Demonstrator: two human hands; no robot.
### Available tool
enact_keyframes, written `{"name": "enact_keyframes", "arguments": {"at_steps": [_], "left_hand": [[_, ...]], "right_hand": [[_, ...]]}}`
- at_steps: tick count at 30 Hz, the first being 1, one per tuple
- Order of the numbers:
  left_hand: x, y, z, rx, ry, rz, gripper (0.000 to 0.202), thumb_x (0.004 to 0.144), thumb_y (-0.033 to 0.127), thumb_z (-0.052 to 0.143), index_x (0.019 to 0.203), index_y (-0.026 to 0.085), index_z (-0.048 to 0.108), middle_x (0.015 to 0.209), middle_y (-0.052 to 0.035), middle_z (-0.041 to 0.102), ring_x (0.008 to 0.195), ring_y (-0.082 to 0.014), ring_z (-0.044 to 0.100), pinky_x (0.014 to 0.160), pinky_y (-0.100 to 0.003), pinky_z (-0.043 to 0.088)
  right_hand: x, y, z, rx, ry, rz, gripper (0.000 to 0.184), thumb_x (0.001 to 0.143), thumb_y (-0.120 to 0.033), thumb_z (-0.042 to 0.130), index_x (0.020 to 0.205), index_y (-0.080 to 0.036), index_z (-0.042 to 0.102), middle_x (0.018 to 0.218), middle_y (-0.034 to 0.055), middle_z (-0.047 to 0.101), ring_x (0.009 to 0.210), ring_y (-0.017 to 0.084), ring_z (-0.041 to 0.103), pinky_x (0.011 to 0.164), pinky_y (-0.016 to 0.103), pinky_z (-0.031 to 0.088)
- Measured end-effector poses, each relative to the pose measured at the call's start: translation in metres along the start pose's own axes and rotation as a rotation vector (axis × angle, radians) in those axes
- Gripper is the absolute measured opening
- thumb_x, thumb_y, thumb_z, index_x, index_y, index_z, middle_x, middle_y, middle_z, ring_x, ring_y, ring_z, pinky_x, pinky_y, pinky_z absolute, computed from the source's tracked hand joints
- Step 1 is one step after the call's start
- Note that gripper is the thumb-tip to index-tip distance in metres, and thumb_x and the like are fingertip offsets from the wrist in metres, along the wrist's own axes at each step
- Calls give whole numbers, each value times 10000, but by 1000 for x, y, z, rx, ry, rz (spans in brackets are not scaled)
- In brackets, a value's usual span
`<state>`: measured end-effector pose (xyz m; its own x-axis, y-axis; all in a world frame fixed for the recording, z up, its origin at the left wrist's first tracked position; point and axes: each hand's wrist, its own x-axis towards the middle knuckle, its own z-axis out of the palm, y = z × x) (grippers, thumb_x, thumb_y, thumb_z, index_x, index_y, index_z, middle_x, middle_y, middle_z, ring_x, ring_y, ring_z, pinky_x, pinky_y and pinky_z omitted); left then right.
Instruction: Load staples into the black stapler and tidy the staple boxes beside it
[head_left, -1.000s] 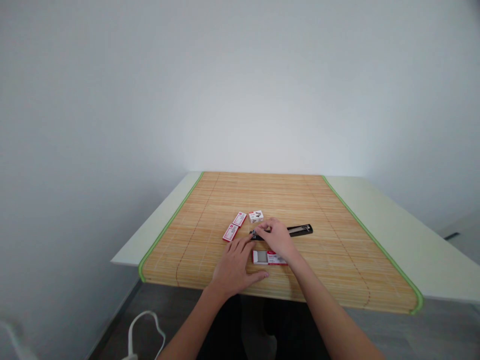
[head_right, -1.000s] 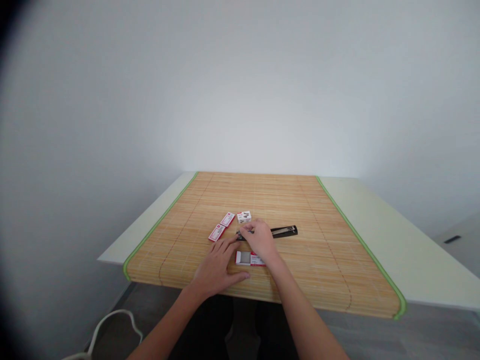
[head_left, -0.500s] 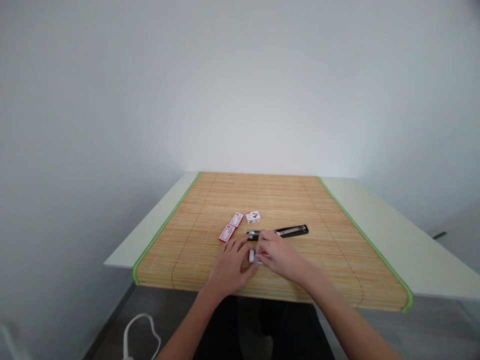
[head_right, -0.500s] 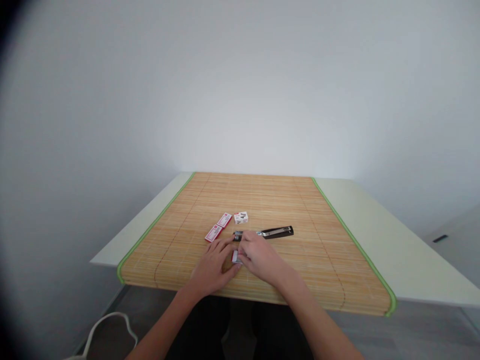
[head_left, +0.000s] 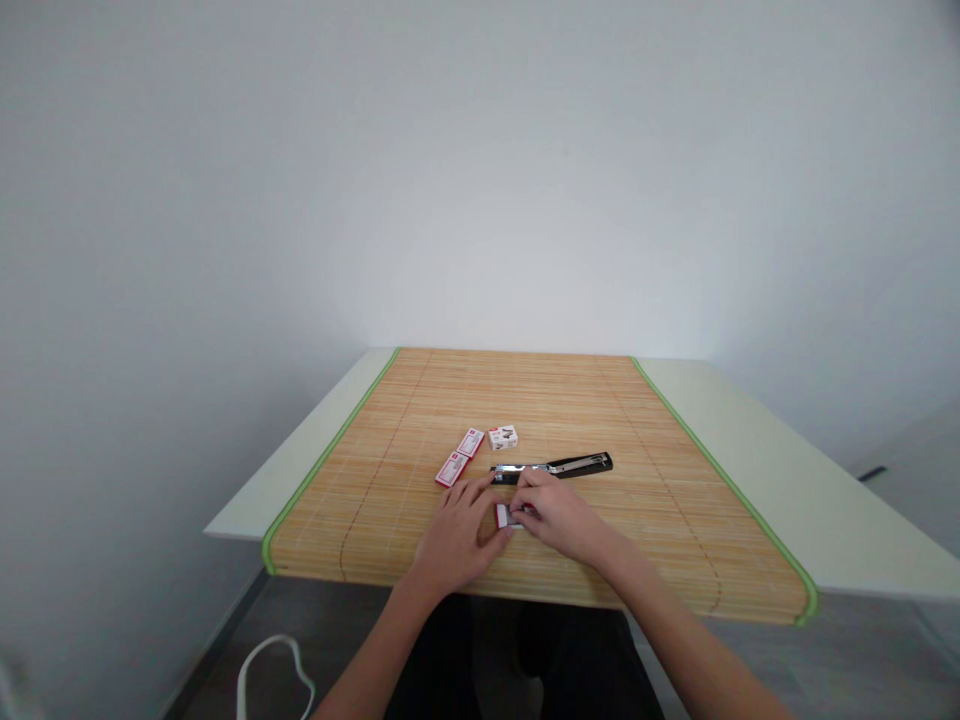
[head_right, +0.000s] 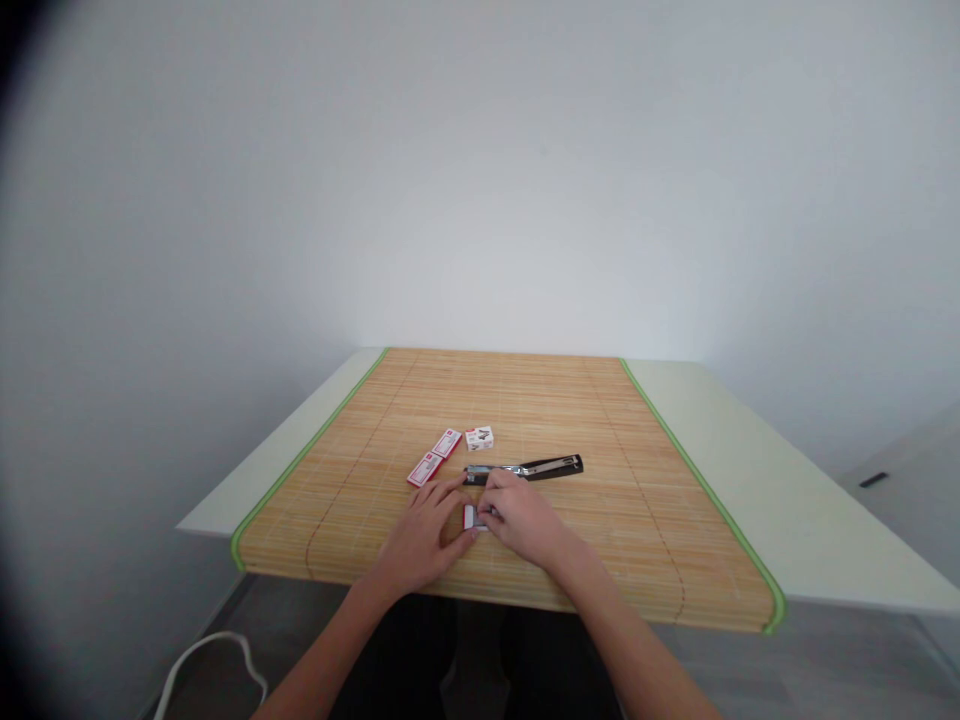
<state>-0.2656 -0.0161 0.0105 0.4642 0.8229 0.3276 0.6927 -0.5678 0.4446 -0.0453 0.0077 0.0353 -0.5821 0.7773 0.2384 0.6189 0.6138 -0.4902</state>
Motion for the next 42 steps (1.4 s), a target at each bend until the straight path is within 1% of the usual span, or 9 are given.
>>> {"name": "enact_keyframes", "arguments": {"at_steps": [3,8,16,24,32,35,38,41,42], "left_hand": [[-1,-1,0,-27,-2,-9,367,883,323,686,1237,298,593,1525,-37,499,1372,-284,470,1163,-514,373],[-2,-5,1,-79,9,-18,399,816,190,671,1197,270,585,1537,-57,493,1393,-281,462,1189,-517,353],[-1,-6,1,-104,6,-26,331,850,209,658,1171,271,610,1552,-48,489,1394,-277,470,1189,-524,353],[1,-9,2,-95,-36,-19,315,895,342,698,1209,328,669,1557,2,498,1394,-271,477,1174,-535,374],[2,-15,3,-72,-43,4,340,901,366,704,1240,383,693,1550,41,508,1366,-271,497,1146,-545,414],[2,-12,3,-52,-37,8,353,902,375,701,1254,384,681,1556,44,500,1369,-266,493,1165,-534,398],[1,-7,3,-28,-25,5,418,904,409,697,1316,377,633,1565,28,489,1381,-268,478,1171,-525,390],[1,-1,3,10,-20,4,486,911,475,681,1372,360,580,1569,0,477,1387,-277,465,1171,-522,385],[1,0,3,25,-21,11,503,917,500,667,1388,355,566,1570,-10,472,1389,-282,461,1172,-523,381]], "right_hand": [[-14,6,-12,35,32,37,133,938,-215,658,1040,-240,741,1042,54,637,1029,215,603,909,339,482],[-44,23,-29,28,48,169,454,832,-326,789,1264,-263,664,1176,72,630,1055,243,617,931,362,487],[-57,35,-26,122,-15,272,225,870,-279,711,1092,-245,715,892,15,643,802,185,590,711,284,442],[-48,26,-12,166,10,244,215,856,-298,733,1063,-239,729,855,3,632,778,183,578,698,287,432],[-46,20,-8,171,24,222,194,868,-295,728,1055,-242,733,837,-5,629,742,171,571,673,277,428],[-48,20,-8,189,54,228,300,847,-332,754,1129,-239,712,861,0,649,750,172,583,685,284,444],[-58,32,-15,257,114,315,356,855,-455,742,1120,-220,701,832,2,671,719,172,593,650,285,448],[-71,60,-31,240,257,488,386,907,-575,639,843,-199,697,729,15,655,665,170,578,596,288,415],[-75,72,-38,225,324,545,406,895,-593,645,814,-197,685,712,18,646,658,170,571,593,291,408]]}}
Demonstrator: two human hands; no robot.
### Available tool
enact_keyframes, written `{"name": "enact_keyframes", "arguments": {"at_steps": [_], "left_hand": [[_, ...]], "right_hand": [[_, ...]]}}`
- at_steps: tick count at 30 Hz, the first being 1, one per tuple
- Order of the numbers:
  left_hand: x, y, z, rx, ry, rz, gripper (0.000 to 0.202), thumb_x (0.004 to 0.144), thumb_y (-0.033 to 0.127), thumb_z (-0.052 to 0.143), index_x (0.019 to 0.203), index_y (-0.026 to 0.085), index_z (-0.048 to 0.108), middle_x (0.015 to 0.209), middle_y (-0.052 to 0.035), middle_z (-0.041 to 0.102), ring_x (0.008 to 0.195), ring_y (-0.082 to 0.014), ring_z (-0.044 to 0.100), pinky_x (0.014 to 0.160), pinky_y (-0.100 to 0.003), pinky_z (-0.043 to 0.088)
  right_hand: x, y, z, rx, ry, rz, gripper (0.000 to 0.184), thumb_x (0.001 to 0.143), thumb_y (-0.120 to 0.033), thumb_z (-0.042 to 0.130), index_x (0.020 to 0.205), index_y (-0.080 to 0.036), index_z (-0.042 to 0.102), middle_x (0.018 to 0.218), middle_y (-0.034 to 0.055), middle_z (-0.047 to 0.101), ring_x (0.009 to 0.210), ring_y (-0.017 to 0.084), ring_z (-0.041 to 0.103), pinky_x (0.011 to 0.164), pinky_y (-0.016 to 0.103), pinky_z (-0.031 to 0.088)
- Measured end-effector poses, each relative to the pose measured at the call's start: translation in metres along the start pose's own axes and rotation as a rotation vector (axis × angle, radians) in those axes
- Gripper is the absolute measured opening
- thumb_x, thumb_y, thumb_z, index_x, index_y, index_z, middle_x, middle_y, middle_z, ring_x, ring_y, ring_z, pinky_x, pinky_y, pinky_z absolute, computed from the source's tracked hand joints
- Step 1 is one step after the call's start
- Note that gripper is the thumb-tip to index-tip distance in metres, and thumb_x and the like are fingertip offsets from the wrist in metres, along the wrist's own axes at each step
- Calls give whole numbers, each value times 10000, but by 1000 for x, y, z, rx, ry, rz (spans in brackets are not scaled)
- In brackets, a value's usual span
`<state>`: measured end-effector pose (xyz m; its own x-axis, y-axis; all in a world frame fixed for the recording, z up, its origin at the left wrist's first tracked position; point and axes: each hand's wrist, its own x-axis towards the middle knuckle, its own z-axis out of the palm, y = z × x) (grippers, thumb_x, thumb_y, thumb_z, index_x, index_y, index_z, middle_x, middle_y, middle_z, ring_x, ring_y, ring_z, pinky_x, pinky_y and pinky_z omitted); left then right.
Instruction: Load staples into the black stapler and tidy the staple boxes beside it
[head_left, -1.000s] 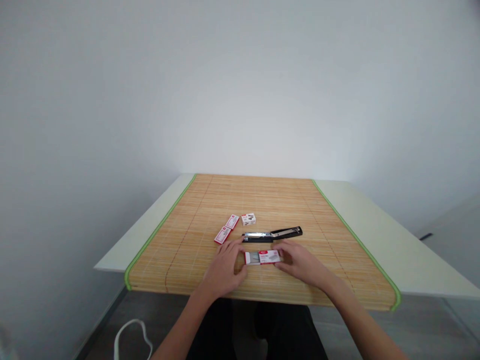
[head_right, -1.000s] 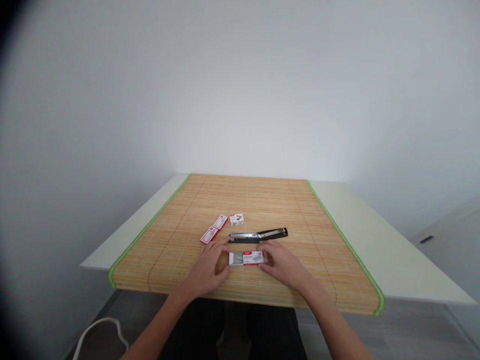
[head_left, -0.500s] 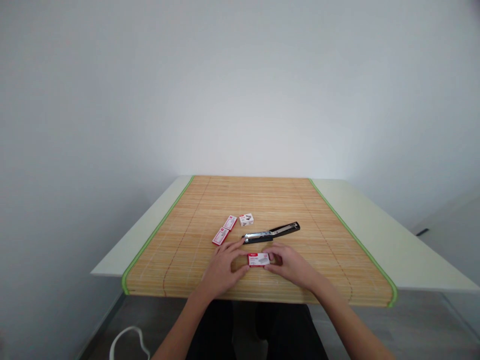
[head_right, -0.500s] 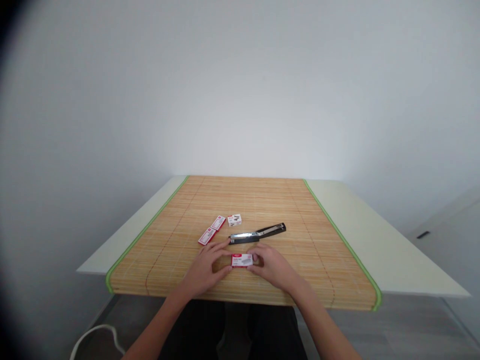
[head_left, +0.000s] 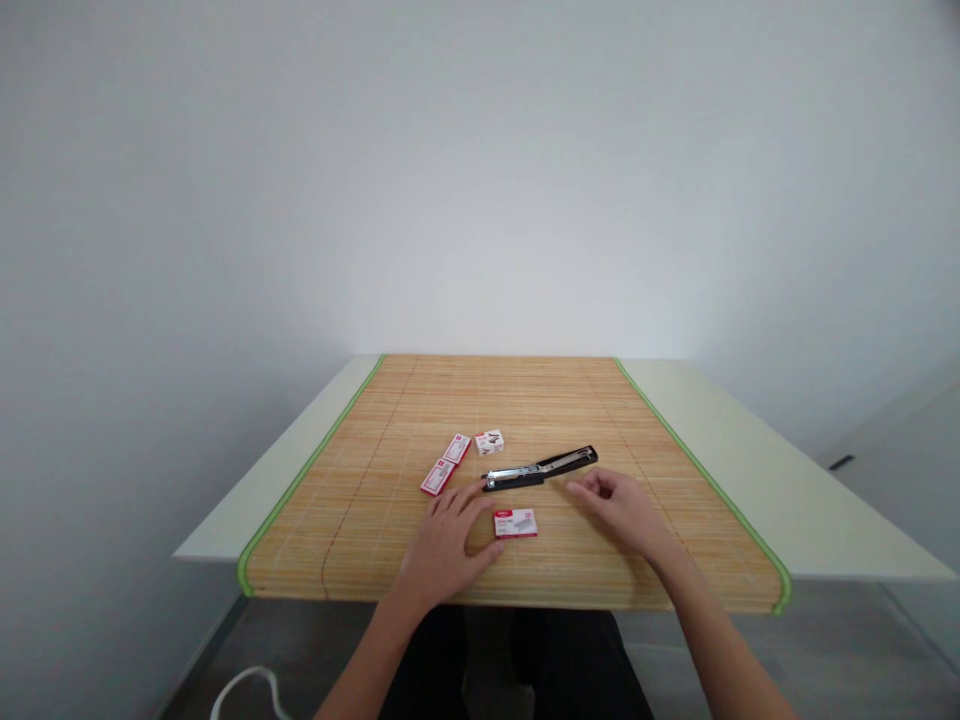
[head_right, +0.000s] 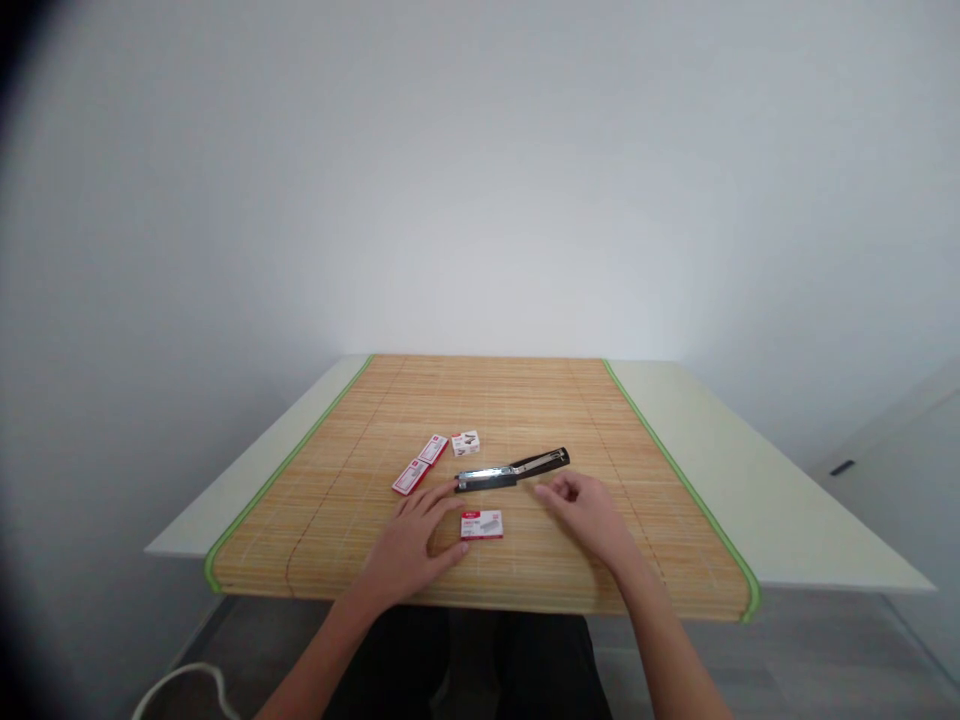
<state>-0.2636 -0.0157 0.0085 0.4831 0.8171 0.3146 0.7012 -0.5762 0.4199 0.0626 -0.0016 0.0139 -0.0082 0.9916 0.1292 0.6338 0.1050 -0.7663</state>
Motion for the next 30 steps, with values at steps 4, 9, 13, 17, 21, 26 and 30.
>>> {"name": "enact_keyframes", "arguments": {"at_steps": [4,9,13,17,21,26,30], "left_hand": [[0,2,1,59,-6,19,547,948,564,596,1449,360,511,1583,-26,440,1395,-296,447,1171,-524,373],[1,0,5,103,-6,13,638,931,618,592,1504,372,453,1605,-27,404,1412,-317,414,1181,-541,351],[2,-2,8,109,10,14,640,918,605,621,1496,381,466,1592,-27,417,1403,-318,415,1176,-533,355],[2,0,7,114,22,17,625,919,588,629,1490,392,469,1579,-17,432,1394,-313,417,1173,-527,356],[2,1,7,113,12,15,593,934,594,605,1475,386,481,1565,-16,448,1385,-305,429,1170,-531,357],[2,1,6,112,19,16,573,933,596,605,1453,376,508,1546,-32,463,1378,-308,437,1165,-531,364],[-1,2,5,91,16,21,559,930,579,617,1440,372,521,1558,-35,452,1372,-311,451,1166,-544,371]], "right_hand": [[20,25,-23,234,2,124,569,777,-594,766,1173,-197,674,724,-3,623,603,152,531,536,274,377],[41,13,-23,482,-190,87,650,775,-593,771,1288,-222,624,755,-24,597,535,98,400,489,241,283],[58,-13,-13,442,-194,-73,522,799,-554,769,1174,-201,684,909,24,654,691,133,506,602,257,396],[78,-46,9,234,-222,-287,386,818,-468,784,1099,-207,736,923,14,625,814,163,555,746,288,451],[91,-72,37,-14,-338,-480,240,810,-332,808,1024,-229,775,1001,32,646,957,197,579,866,315,451],[91,-69,55,-131,-347,-499,214,824,-310,796,1019,-228,770,1009,32,697,985,213,604,889,327,448],[76,-45,54,-87,-273,-467,278,883,-367,735,1124,-227,742,1070,52,721,1017,235,628,945,378,456]]}}
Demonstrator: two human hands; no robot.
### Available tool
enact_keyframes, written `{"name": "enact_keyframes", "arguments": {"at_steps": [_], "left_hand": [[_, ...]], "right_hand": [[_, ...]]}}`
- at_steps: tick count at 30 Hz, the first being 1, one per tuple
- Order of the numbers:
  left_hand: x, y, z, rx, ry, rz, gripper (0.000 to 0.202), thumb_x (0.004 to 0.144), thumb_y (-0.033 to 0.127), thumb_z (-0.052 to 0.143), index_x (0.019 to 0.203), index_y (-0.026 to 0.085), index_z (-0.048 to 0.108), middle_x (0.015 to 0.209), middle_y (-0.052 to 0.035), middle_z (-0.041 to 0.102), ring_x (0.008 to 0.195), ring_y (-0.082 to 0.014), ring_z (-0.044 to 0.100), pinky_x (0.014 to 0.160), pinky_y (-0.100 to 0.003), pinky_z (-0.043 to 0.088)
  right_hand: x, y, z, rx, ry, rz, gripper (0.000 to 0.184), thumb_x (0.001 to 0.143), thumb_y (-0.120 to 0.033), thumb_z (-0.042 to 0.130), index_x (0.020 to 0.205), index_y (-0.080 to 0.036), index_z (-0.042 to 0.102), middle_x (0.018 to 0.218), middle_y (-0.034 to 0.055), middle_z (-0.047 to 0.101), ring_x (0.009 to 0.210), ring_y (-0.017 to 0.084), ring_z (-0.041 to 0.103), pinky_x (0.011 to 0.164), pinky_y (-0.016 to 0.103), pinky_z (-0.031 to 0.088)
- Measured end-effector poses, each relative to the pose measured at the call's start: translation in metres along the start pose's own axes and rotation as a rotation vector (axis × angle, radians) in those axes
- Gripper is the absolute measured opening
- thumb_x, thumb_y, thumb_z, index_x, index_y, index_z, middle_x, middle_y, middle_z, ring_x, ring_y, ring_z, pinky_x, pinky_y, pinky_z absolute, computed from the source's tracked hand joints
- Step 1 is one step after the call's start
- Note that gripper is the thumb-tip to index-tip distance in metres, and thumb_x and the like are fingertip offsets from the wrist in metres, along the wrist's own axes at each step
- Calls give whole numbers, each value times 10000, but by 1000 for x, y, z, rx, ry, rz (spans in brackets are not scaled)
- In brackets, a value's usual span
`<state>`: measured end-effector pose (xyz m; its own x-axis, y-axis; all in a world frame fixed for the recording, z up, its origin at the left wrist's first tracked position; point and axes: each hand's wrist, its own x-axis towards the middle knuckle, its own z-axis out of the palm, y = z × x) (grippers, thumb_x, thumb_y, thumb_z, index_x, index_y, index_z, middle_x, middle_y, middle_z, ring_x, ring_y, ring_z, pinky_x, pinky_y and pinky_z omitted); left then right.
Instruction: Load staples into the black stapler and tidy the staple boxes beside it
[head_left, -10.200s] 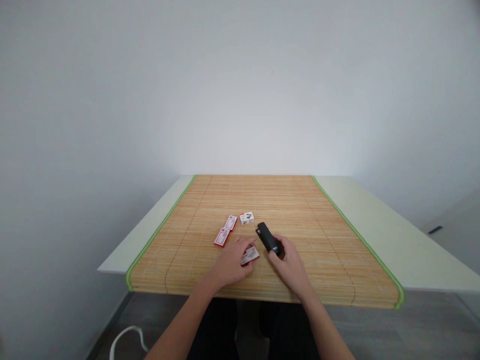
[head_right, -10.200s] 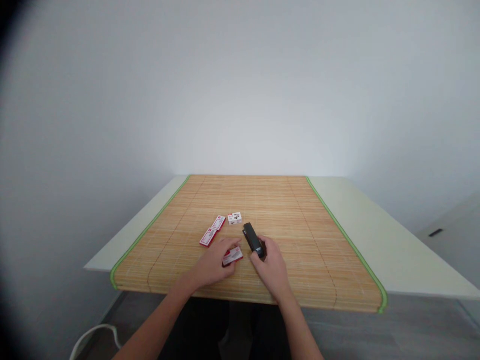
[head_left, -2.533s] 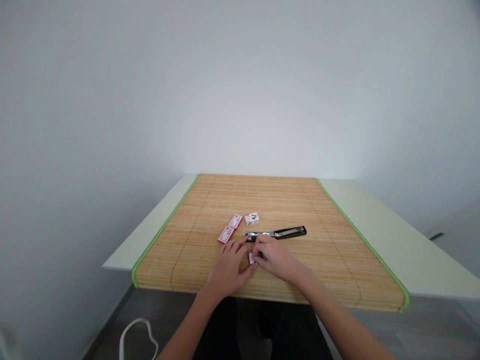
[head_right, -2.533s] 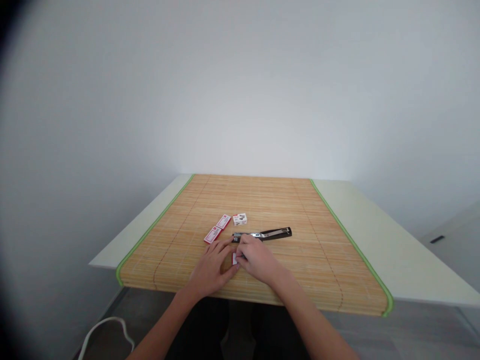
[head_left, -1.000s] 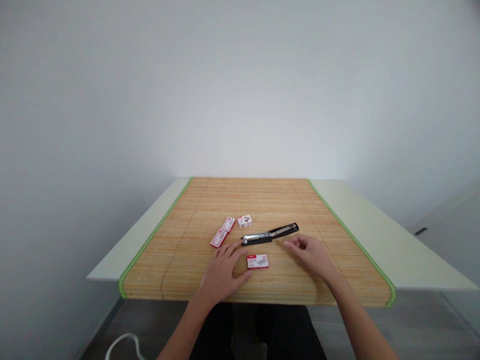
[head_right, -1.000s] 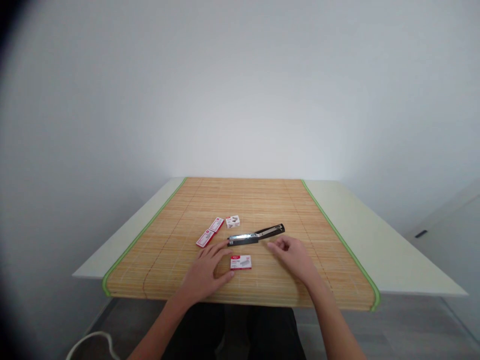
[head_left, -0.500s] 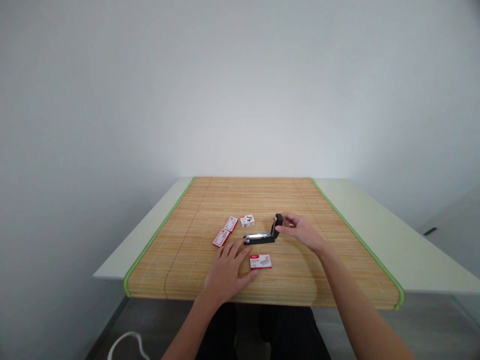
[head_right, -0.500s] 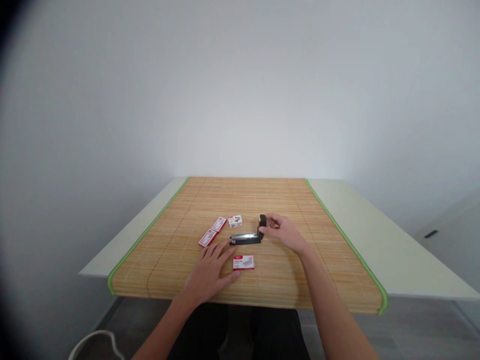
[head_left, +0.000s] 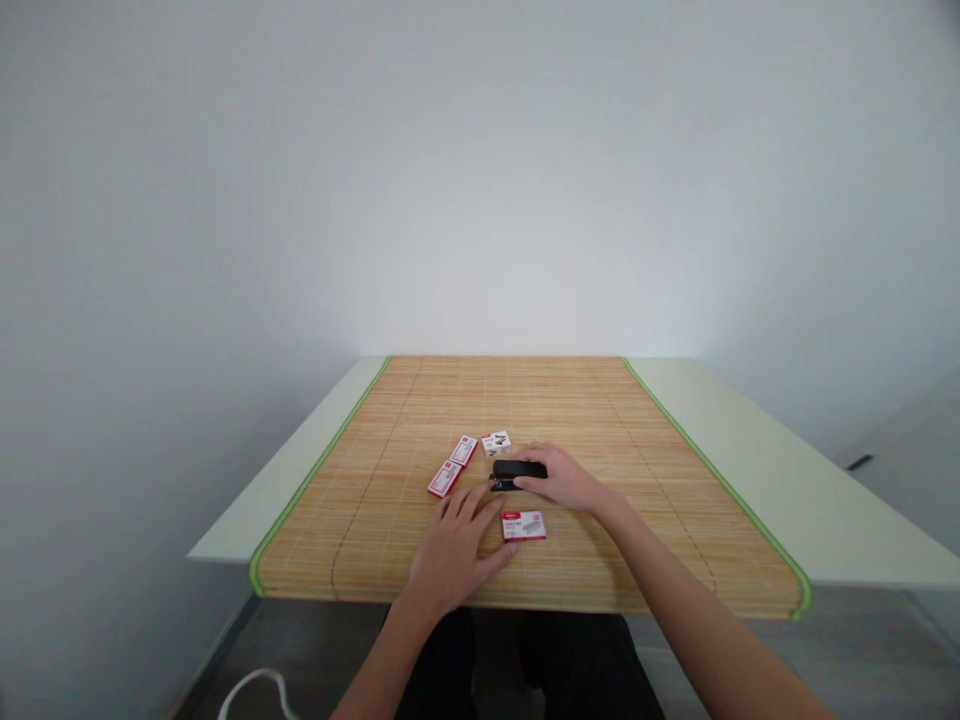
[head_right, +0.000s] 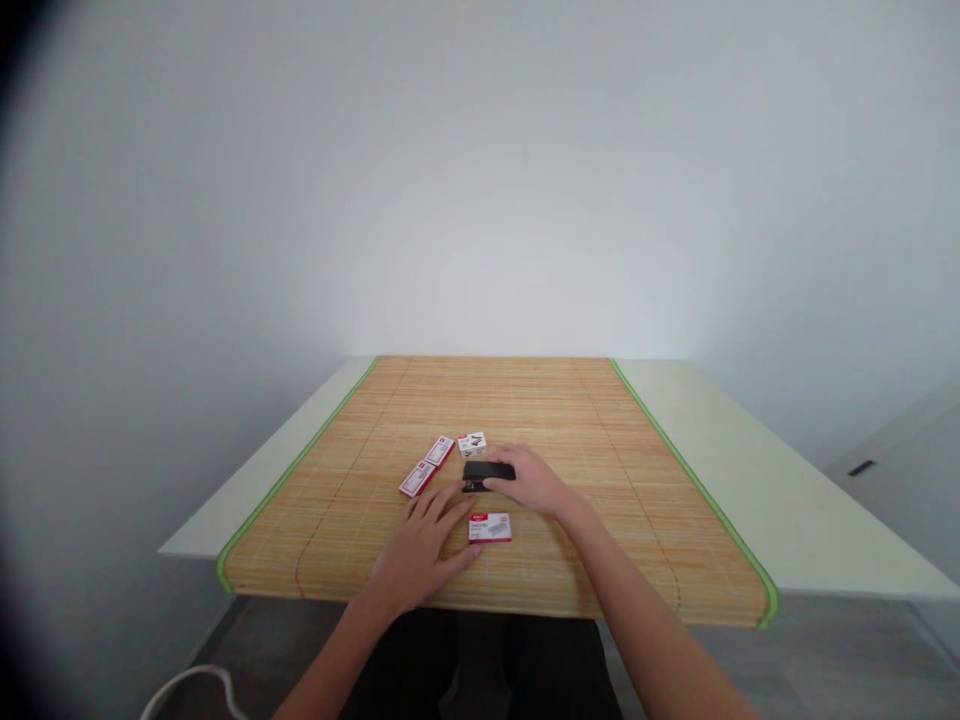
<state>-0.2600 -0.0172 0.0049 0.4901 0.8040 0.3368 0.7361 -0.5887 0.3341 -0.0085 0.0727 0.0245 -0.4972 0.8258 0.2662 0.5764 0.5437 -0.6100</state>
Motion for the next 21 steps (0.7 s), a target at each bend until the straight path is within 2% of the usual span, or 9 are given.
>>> {"name": "enact_keyframes", "arguments": {"at_steps": [3,6,9,11,13,16,19,21], "left_hand": [[-5,-1,1,-24,38,-20,522,910,535,661,1392,359,563,1500,-46,515,1360,-313,472,1172,-550,374],[-4,-8,2,-36,121,-81,473,911,496,668,1348,333,593,1470,-52,542,1381,-309,463,1194,-550,355],[10,-26,0,-30,221,-169,517,947,491,618,1425,312,534,1553,-57,468,1458,-304,389,1224,-557,311],[26,-42,0,-20,248,-204,552,981,475,568,1497,313,462,1602,-53,416,1498,-288,337,1241,-555,278],[42,-58,2,-16,205,-188,531,1012,443,516,1520,308,438,1618,-55,405,1493,-263,356,1240,-534,282],[59,-78,8,-5,80,-91,487,1038,358,457,1522,309,448,1622,-46,412,1483,-228,385,1228,-489,308],[62,-95,15,20,31,-30,480,1039,258,409,1510,320,473,1624,-19,414,1485,-201,389,1226,-456,314],[60,-109,15,51,38,-55,493,1022,194,389,1485,310,512,1617,-10,425,1475,-195,403,1231,-445,311]], "right_hand": [[-26,8,6,29,135,75,319,928,-409,675,1186,-226,712,1132,73,703,1067,250,623,979,410,467],[-49,11,11,34,272,162,319,962,-445,615,1168,-221,708,1117,81,690,1053,255,625,967,420,484],[-61,8,14,25,342,211,317,972,-468,592,1137,-225,709,1094,79,680,1038,257,623,956,419,490],[-63,5,14,21,348,222,313,971,-474,590,1129,-231,709,1090,74,676,1039,258,621,959,418,488],[-63,3,13,26,344,229,314,969,-479,592,1131,-237,709,1087,71,675,1035,259,623,957,416,489],[-61,2,12,41,337,234,321,964,-489,595,1127,-238,711,1088,71,678,1030,260,628,947,410,495],[-61,4,12,52,336,237,330,962,-494,591,1128,-236,712,1088,73,684,1027,261,633,942,408,499],[-62,5,12,54,339,241,335,957,-501,594,1122,-237,717,1083,75,688,1025,265,636,938,411,501]]}}
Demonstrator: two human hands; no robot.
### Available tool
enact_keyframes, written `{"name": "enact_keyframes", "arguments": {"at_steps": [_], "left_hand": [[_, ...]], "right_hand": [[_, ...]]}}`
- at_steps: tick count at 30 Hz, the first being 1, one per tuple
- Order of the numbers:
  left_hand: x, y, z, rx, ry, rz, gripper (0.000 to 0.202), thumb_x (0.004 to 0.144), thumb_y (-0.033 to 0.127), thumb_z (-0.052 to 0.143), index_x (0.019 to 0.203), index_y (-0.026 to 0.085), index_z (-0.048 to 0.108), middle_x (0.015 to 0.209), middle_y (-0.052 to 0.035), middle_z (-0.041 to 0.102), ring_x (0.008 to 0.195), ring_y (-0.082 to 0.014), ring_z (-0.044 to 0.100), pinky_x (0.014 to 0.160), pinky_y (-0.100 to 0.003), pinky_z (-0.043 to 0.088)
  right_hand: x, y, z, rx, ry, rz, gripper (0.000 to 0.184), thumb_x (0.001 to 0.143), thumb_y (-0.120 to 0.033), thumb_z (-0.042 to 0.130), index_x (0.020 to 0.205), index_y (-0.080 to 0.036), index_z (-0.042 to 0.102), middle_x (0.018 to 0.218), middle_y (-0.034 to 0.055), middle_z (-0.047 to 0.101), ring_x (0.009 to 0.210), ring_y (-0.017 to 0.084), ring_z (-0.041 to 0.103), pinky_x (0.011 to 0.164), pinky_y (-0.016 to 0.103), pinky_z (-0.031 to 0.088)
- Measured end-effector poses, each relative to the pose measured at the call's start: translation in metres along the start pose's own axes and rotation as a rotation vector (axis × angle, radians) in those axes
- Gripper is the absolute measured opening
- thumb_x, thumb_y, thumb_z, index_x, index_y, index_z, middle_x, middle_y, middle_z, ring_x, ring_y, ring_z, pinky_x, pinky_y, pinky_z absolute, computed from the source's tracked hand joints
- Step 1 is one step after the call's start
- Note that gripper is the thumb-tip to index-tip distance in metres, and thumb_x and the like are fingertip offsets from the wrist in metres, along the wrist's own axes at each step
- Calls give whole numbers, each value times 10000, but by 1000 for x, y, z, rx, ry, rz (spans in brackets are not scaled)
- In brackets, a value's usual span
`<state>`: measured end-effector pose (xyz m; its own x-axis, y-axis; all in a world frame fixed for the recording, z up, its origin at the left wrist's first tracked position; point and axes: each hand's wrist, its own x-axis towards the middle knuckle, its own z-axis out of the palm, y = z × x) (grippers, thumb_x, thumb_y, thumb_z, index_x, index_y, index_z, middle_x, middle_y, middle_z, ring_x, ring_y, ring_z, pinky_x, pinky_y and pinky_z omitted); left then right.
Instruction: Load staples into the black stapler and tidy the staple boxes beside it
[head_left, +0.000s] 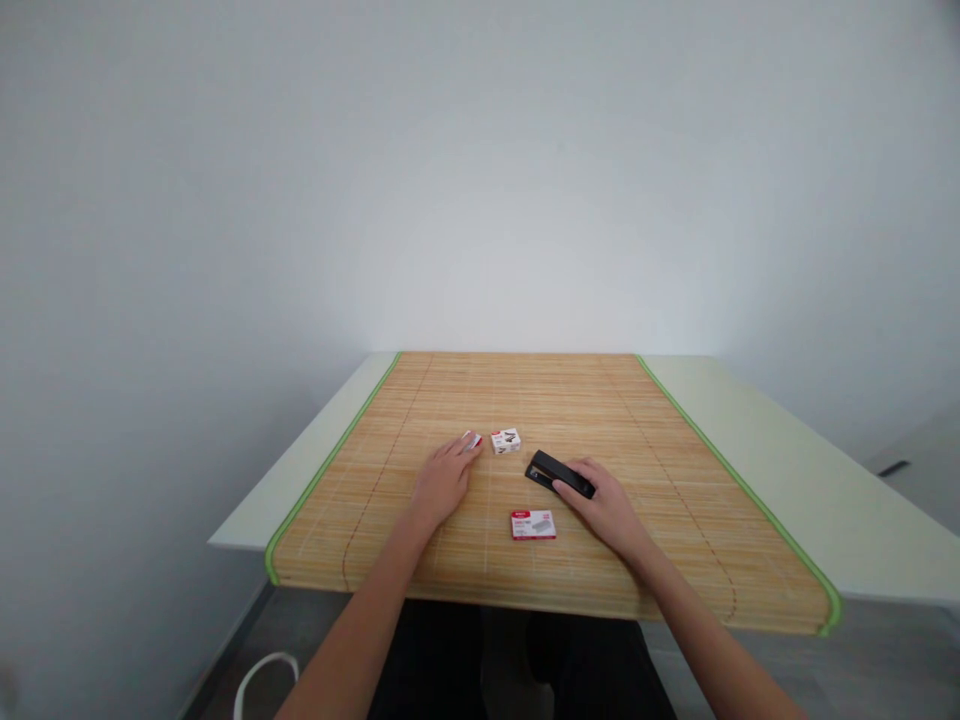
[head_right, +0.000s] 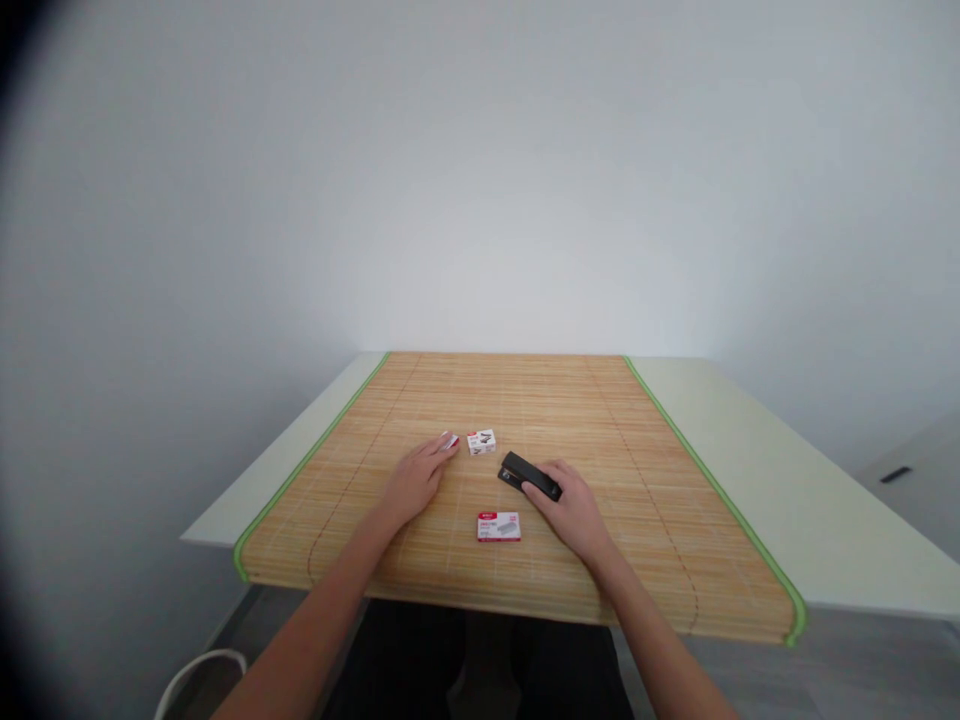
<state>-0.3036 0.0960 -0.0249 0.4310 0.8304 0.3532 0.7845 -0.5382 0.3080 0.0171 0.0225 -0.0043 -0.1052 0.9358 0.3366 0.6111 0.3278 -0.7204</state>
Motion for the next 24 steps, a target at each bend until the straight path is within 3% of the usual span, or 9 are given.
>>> {"name": "enact_keyframes", "arguments": {"at_steps": [6,9,12,15,17,19,21,24], "left_hand": [[-14,-49,-14,102,59,-213,559,954,103,392,1457,286,553,1592,-15,461,1448,-227,430,1229,-484,306],[-19,-52,-26,91,94,-239,517,966,136,402,1430,280,578,1563,-29,499,1428,-252,447,1227,-516,294],[-21,-21,-38,68,205,-243,446,996,195,411,1396,252,602,1502,-63,558,1417,-277,451,1229,-541,276],[-28,43,-42,-7,266,-157,365,1011,296,472,1338,243,626,1394,-84,627,1342,-281,511,1199,-516,327],[-33,88,-40,-103,121,36,371,999,352,536,1358,282,600,1322,-56,665,1264,-248,563,1146,-453,394],[-36,120,-36,-154,-23,184,393,967,391,611,1349,301,598,1322,-36,662,1239,-240,569,1108,-425,419],[-35,131,-32,-147,-76,194,310,975,335,602,1281,296,637,1243,-30,692,1184,-235,584,1067,-416,430],[-31,117,-33,-80,-77,106,258,1004,251,536,1224,272,668,1137,-41,716,1128,-236,590,1039,-427,419]], "right_hand": [[0,1,1,7,25,-7,317,940,-499,615,1109,-258,734,1065,74,701,1011,268,650,924,406,507],[0,1,2,1,33,-4,302,929,-490,623,1088,-264,744,1042,69,708,982,265,659,894,397,514],[0,2,2,1,40,0,297,924,-489,626,1081,-266,745,1040,66,710,975,262,661,882,390,516],[-1,1,2,5,43,-5,292,930,-486,626,1089,-267,737,1050,62,710,985,257,659,889,384,512],[-1,0,1,12,39,-18,286,935,-485,628,1088,-267,733,1053,58,710,994,253,658,903,382,508],[0,-1,1,18,38,-27,279,939,-481,626,1082,-267,733,1049,58,711,996,252,658,911,381,506],[0,-3,0,21,39,-29,278,940,-478,624,1082,-266,734,1049,60,713,997,252,659,915,382,506],[0,-3,0,22,39,-26,279,941,-473,622,1089,-265,733,1057,62,714,998,252,659,914,382,507]]}}
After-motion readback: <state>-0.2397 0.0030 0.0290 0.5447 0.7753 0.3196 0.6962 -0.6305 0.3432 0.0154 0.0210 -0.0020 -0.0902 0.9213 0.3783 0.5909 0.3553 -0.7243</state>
